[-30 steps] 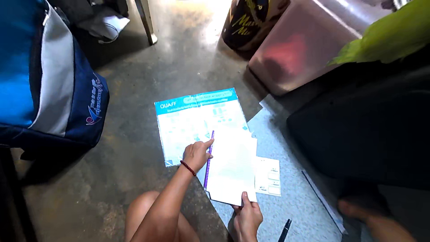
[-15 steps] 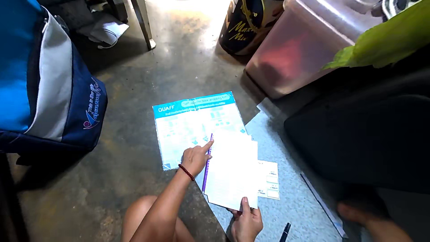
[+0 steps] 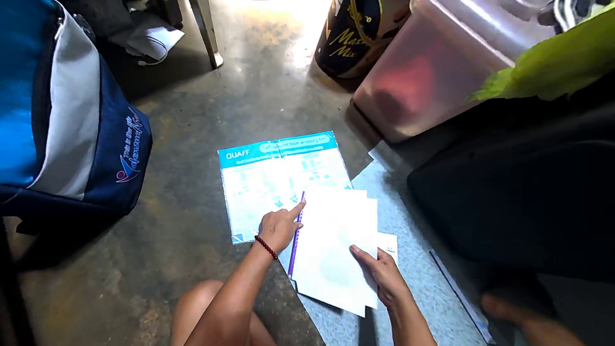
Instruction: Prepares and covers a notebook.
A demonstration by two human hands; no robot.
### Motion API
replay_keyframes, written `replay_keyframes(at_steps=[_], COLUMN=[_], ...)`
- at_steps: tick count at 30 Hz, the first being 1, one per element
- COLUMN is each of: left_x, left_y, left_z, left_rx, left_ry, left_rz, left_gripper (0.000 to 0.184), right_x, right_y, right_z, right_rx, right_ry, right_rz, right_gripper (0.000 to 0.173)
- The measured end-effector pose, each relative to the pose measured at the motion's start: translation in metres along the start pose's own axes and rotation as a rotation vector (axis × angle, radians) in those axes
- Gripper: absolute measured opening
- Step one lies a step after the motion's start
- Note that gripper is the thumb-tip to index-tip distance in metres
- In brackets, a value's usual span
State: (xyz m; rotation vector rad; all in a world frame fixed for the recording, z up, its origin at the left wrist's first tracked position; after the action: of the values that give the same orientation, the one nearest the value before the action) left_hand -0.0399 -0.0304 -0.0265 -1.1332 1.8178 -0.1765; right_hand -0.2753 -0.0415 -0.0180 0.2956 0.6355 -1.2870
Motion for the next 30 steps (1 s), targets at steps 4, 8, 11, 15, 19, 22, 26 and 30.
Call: replay_keyframes(at_steps=[4,8,11,15,19,22,26,30], left_x=[-0.001,-0.002,-0.003,-0.004,-0.003,-0.003,-0.003,0.003], left_y=[-0.001,0.0,0.0,-0.001,0.002,0.002,-0.004,-0.003], left_z=[-0.001,-0.003,-0.004,-0.007,-0.009,-0.012,-0.015,-0.013], left_rx=[0.003,0.007,0.01,0.02,0.046,0.055,0.06,0.07], left_ry=[0.008,0.014,0.022,0.015,0.022,0.007,-0.018,-0.023], left_rz=[-0.007,-0.006,-0.009,-0.015,-0.028,-0.035,-0.033,-0.033], left_gripper=[0.057,0.057,0.058,0.059,0.056,0.054,0.057,0.059], right_x=[-0.01,-0.015,-0.014,-0.012,-0.004,0.005,0.01,0.012], right_y=[0.004,0.012,0.012,0.009,-0.003,-0.013,-0.014,-0.016], right_z=[0.014,0.025,0.026,0.025,0.015,0.001,-0.007,-0.01], right_rx=[0.12,0.165,0.192,0.19,0.096,0.034,0.034,0.013], right_ry=[-0.091,-0.179,-0.194,-0.174,-0.138,-0.092,-0.053,-0.051], right_rz=[0.102,0.198,0.249,0.235,0.142,0.059,0.025,0.022], right_gripper=[0.014,0.02,0.023,0.023,0.017,0.011,0.01,0.008])
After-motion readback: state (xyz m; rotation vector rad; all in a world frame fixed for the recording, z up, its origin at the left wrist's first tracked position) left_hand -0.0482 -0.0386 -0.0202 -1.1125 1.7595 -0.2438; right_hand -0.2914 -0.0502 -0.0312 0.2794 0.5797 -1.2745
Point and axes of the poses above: each hand's wrist, its own x-axis towards the middle knuckle, its own y-axis out of the palm, z = x × y, the point moved 10 cm from there along x, towards the middle knuckle, and after that the axes turned 8 degrees about z, right-handed, at the moved point
